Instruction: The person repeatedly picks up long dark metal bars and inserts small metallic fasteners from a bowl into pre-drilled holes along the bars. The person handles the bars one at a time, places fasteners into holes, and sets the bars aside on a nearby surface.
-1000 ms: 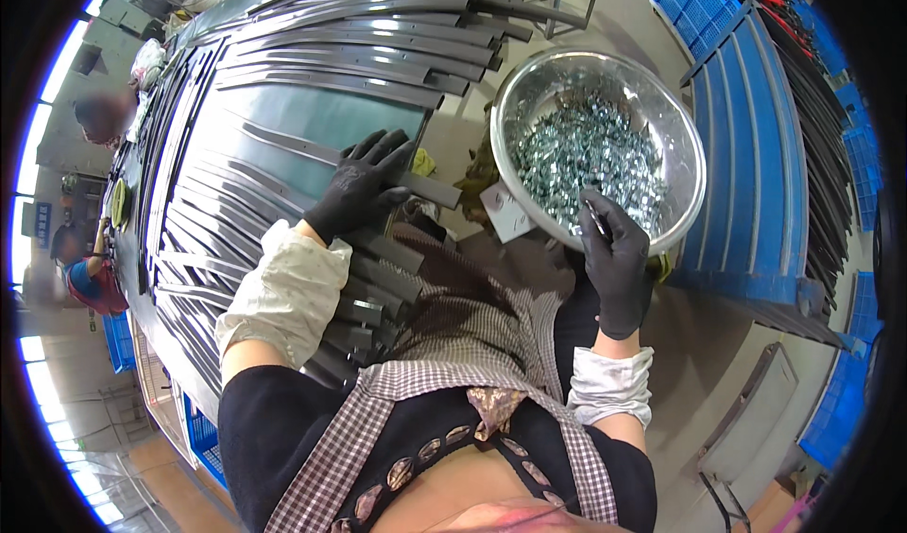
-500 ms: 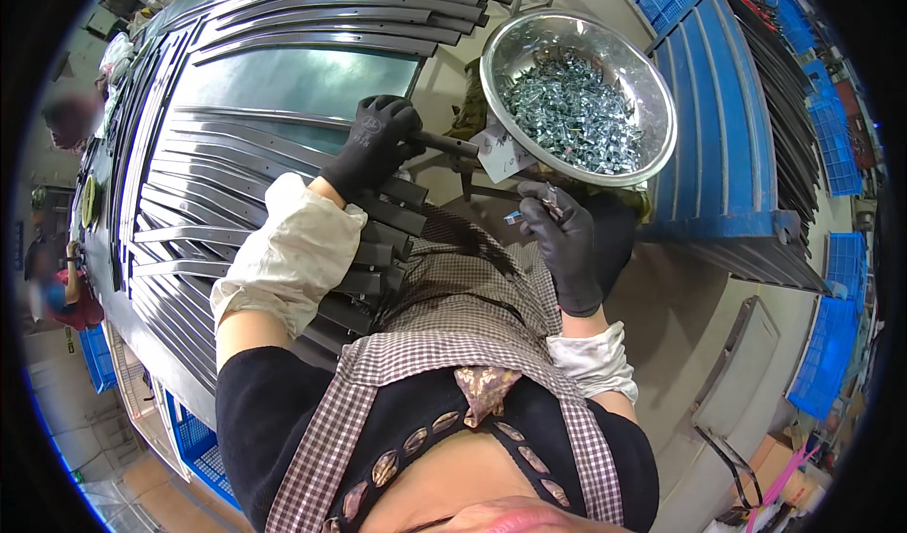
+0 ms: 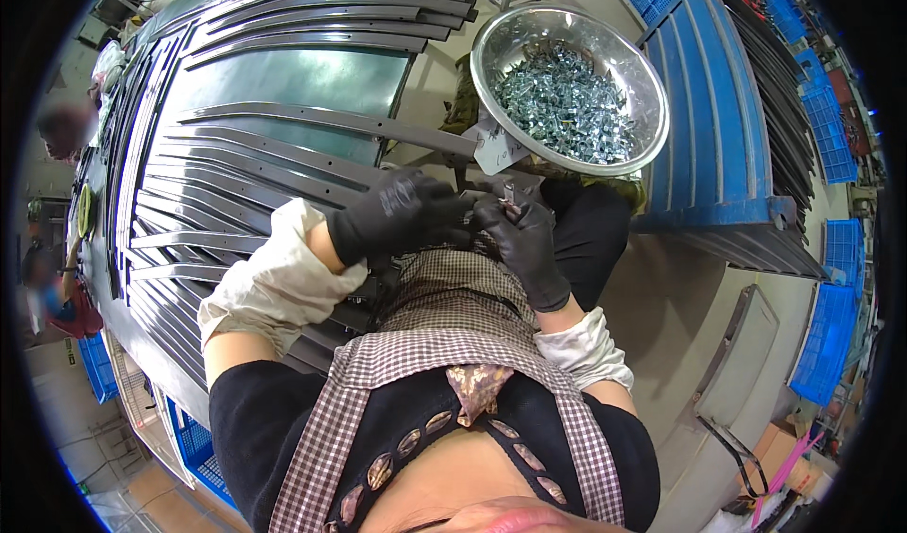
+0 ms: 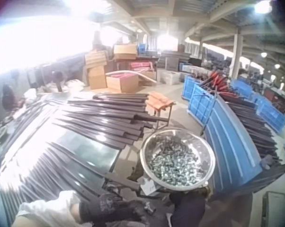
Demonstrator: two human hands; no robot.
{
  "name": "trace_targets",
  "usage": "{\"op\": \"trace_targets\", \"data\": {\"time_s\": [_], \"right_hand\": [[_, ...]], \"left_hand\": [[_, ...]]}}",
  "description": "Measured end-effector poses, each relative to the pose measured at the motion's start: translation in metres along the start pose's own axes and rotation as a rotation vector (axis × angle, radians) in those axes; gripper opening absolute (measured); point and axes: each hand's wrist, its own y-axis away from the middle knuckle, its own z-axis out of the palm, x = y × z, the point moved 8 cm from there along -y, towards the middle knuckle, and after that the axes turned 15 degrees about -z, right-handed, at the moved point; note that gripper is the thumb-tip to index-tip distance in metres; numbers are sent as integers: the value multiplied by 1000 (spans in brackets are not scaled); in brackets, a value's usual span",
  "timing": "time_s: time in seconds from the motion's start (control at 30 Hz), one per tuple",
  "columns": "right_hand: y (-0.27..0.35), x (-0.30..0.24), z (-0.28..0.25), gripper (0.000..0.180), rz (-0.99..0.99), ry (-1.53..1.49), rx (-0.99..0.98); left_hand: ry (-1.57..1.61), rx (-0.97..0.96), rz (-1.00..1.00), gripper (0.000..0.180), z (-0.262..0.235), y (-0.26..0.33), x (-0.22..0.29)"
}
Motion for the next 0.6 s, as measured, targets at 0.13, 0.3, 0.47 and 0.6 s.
{"op": "trace_targets", "data": {"time_s": [0.13,0.3,0.47,0.6], "right_hand": [[-4,-6,15,50,154,-213,-127],[-15,-4,10,63,212,47,-481],[-24,-7,1,64,170,142,-476],[-35,0,-17,55,234,469,-485]], "left_hand": [[-23,-34,-30,34,-11,-3,3],[1,-105,76,29,6,-3,2],[24,-163,72,31,11,-10,-5],[55,-88,-80,42,-5,-28,-37]]}}
